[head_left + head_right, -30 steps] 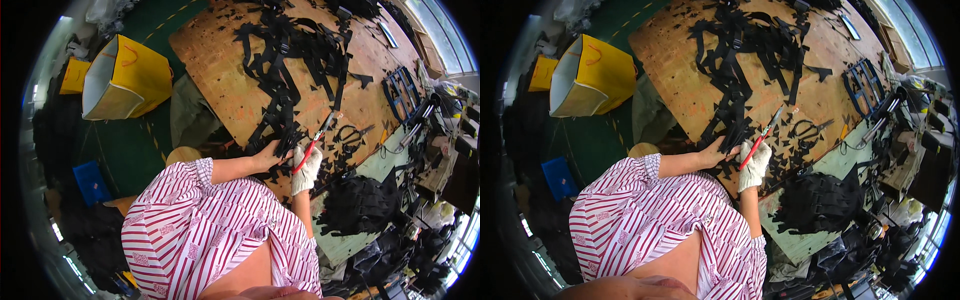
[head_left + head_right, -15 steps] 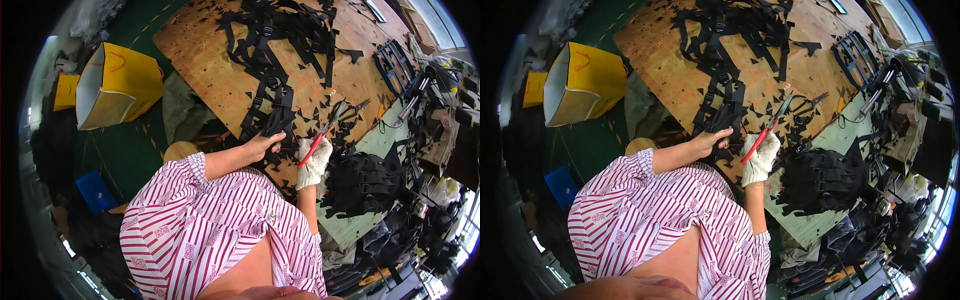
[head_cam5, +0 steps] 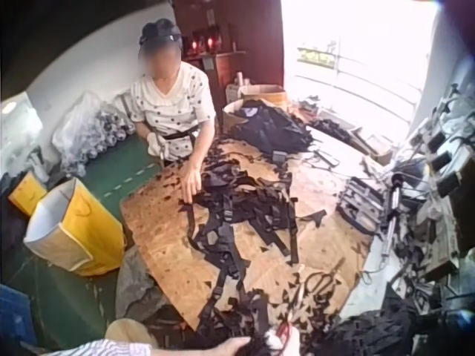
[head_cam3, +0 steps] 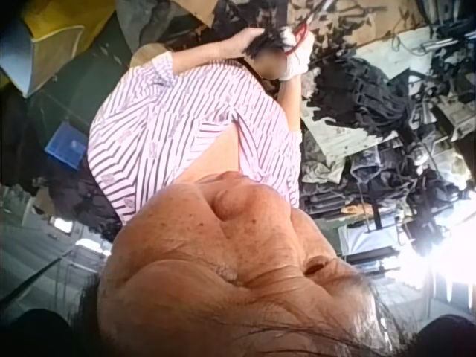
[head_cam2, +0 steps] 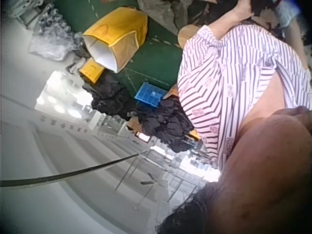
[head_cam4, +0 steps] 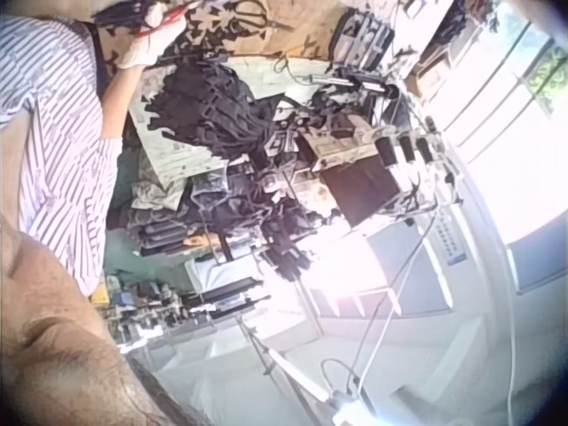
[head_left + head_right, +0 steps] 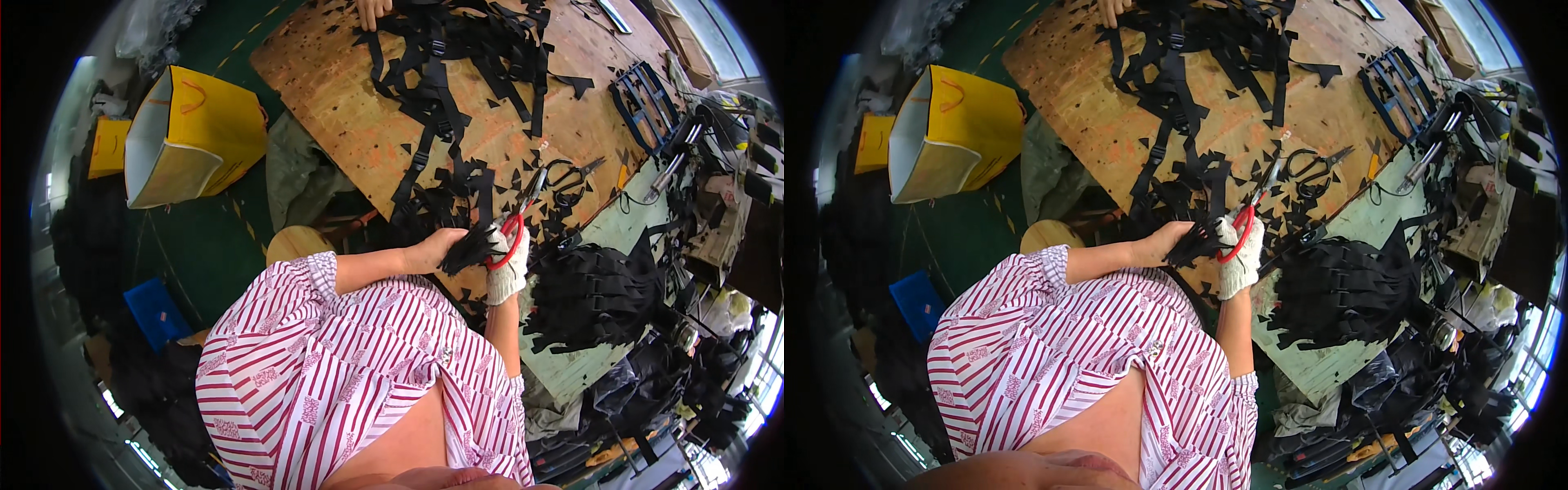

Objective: The person uses red-handled scissors to cut black fabric strips into smaller pieces on a wooden workbench. They repeatedly pick up strips, cut them, and place the cut pieces back onto the table.

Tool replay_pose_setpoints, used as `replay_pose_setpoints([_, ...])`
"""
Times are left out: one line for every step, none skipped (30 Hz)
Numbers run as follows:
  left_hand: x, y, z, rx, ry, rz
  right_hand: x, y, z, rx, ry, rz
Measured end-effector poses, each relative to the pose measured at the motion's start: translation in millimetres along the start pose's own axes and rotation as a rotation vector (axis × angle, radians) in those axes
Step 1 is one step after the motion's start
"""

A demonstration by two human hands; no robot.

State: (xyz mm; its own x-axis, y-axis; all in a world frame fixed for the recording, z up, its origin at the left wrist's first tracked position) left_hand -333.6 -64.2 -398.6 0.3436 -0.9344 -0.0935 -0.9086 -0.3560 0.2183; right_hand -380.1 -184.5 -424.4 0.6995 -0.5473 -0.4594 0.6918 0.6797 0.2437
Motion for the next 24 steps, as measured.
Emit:
replay_pose_setpoints([-4.8, -1.7, 8.2, -0.245, -0.055, -0.096, -1.3, 1.6, 0.7, 0.053, 0.011, 0.000])
replay_pose_setpoints([-8.7, -0.6, 15.7, -0.494, -0.110, -0.185, -2.4, 3.2, 4.3, 0.059, 0.006, 0.019])
replay_pose_setpoints([-12.4, -0.1, 23.1, -0.743, -0.168, -0.273, -2.8, 5.0, 8.6, 0.065, 0.002, 0.037])
replay_pose_setpoints([-20.3, -7.2, 17.4, -0.196, -0.135, -0.132, -4.1, 6.8, 13.3, 0.071, -0.003, 0.054])
replay_pose_setpoints([-14.2, -12.3, 14.9, -0.160, -0.140, -0.089, -7.9, 6.0, 23.4, -0.080, -0.082, 0.009])
replay_pose_setpoints([-6.9, -16.9, 12.2, -0.124, -0.143, -0.042, -12.3, 5.3, 34.9, -0.233, -0.161, -0.043])
replay_pose_setpoints([-4.7, -15.7, 21.5, -0.497, -0.330, -0.154, -17.3, 6.0, 44.2, -0.386, -0.239, -0.094])
replay_pose_setpoints([-5.2, -15.0, 29.9, -0.688, -0.422, -0.211, -21.8, 5.8, 43.3, -0.353, -0.206, -0.148])
replay_pose_setpoints([-4.3, -13.2, 32.4, -0.801, -0.441, -0.231, -23.4, 11.7, 47.4, -0.391, -0.111, -0.095])
replay_pose_setpoints([-1.4, -9.3, 33.9, -0.898, -0.451, -0.235, -26.5, 12.1, 44.8, -0.454, -0.086, -0.121])
replay_pose_setpoints([0.8, -6.1, 33.4, -0.995, -0.455, -0.248, -30.4, 14.2, 41.7, -0.517, -0.062, -0.136])
replay_pose_setpoints([6.2, -4.2, 34.7, -1.027, -0.461, -0.254, -34.6, 11.9, 31.6, -0.571, 0.003, -0.099])
replay_pose_setpoints([12.1, -3.5, 37.6, -1.059, -0.468, -0.261, -39.4, 1.3, 6.6, -0.482, -0.040, -0.109])
replay_pose_setpoints([15.5, -4.9, 42.0, -1.094, -0.472, -0.273, -47.6, 4.2, 6.5, -0.485, -0.044, -0.071])
replay_pose_setpoints([16.8, -8.5, 48.6, -1.086, -0.479, -0.292, -55.1, 8.5, 6.3, -0.487, -0.047, -0.033])
replay_pose_setpoints([18.1, -12.0, 55.8, -1.078, -0.486, -0.311, -62.3, 11.0, 5.6, -0.396, -0.110, -0.046])
replay_pose_setpoints([19.3, -14.0, 55.0, -1.068, -0.493, -0.330, -69.6, 15.0, 12.8, -0.512, -0.278, -0.029])
replay_pose_setpoints([19.8, -13.7, 53.7, -1.084, -0.511, -0.329, -71.1, 15.3, 10.5, -0.493, -0.265, -0.011])
replay_pose_setpoints([19.3, -15.0, 51.5, -1.102, -0.529, -0.327, -72.5, 15.9, 9.6, -0.475, -0.253, 0.007])
replay_pose_setpoints([18.5, -17.5, 46.2, -1.118, -0.548, -0.323, -73.2, 12.9, 6.8, -0.475, -0.222, -0.009])
replay_pose_setpoints([18.3, -17.9, 40.8, -1.134, -0.566, -0.321, -74.3, 9.5, 3.2, -0.474, -0.190, -0.025])
replay_pose_setpoints([15.5, -22.5, 39.3, -1.099, -0.601, -0.442, -74.2, 6.4, -0.9, -0.473, -0.159, -0.040])
replay_pose_setpoints([19.1, -26.3, 35.2, -1.073, -0.533, -0.418, -72.8, 0.0, -4.6, -0.396, -0.156, -0.100])
replay_pose_setpoints([22.0, -31.5, 30.7, -1.047, -0.465, -0.394, -70.3, -6.0, -9.9, -0.319, -0.154, -0.160])
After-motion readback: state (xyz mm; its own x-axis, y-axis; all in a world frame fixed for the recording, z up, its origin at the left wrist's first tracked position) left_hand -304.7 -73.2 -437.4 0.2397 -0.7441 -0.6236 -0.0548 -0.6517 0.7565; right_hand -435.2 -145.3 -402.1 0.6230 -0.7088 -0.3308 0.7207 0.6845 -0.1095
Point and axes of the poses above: each hand's wrist, its own x-axis towards the middle knuckle, its own y-axis out of the palm, z = x × y, the point moved 7 cm from there along x, towards the middle knuckle, and after that the axes turned 6 degrees about y, right-handed, at the moved point
